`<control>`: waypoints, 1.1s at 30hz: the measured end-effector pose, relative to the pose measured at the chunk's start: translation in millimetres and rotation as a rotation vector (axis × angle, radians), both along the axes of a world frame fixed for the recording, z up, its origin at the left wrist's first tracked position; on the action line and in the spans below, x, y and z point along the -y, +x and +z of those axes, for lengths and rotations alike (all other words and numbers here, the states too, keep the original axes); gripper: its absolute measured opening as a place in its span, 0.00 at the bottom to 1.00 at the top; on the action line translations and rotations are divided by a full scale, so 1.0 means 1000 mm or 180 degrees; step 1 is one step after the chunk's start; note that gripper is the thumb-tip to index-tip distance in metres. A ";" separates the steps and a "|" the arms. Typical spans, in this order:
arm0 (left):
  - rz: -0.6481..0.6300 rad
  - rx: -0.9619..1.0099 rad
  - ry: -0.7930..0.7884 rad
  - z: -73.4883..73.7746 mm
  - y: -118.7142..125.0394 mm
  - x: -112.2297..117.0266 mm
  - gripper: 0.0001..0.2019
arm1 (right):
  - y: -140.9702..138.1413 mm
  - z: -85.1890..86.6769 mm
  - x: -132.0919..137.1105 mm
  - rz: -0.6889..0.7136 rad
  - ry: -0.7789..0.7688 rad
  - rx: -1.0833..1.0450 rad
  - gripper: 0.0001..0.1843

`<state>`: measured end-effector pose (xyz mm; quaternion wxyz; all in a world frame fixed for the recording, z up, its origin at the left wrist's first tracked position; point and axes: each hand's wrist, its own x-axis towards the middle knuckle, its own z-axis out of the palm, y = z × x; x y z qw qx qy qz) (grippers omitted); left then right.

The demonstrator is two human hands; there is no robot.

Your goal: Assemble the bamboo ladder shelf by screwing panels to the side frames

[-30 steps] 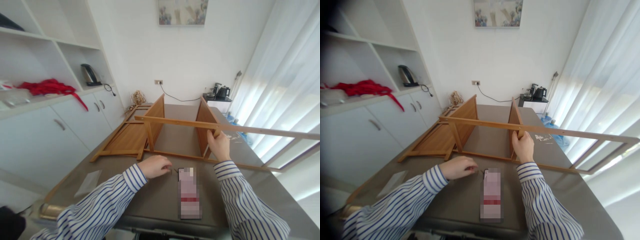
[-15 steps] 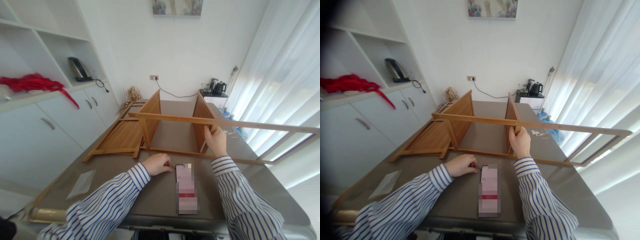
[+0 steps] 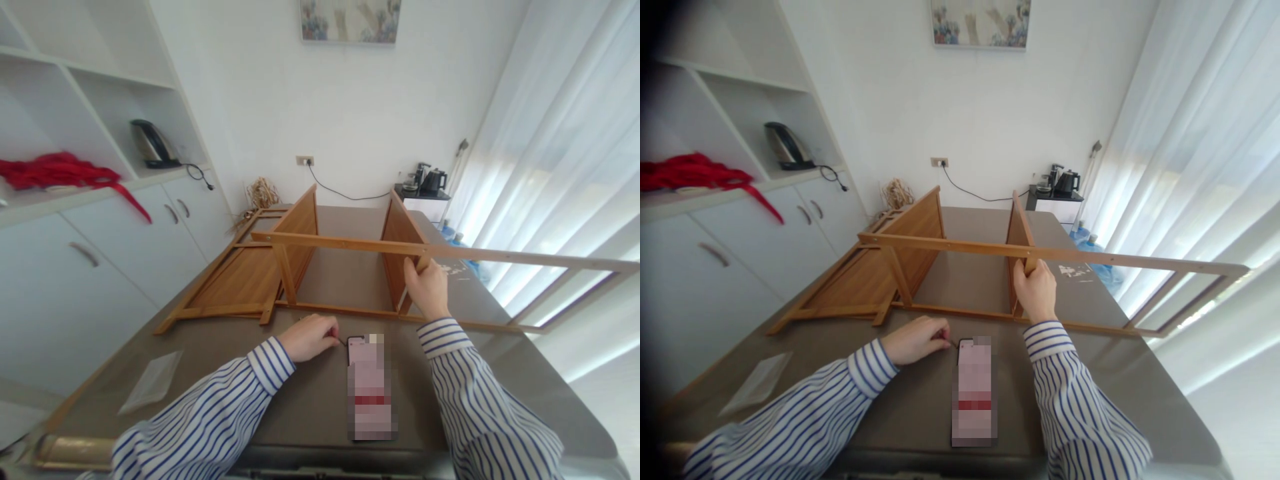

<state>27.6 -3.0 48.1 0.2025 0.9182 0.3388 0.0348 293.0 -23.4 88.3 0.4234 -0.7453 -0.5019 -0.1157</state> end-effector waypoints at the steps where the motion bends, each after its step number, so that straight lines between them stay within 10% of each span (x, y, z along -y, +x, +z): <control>1: 0.0024 0.0090 0.0008 0.003 0.001 0.001 0.08 | 0.000 0.000 0.000 -0.0006 0.0003 0.0013 0.15; 20: 0.0147 0.3014 0.1178 0.107 0.106 0.016 0.08 | -0.002 0.002 0.001 0.0239 0.0143 -0.0276 0.15; 33: -0.0381 0.2908 0.2414 0.086 0.146 -0.007 0.08 | -0.002 0.000 0.000 0.0281 0.0183 -0.0355 0.15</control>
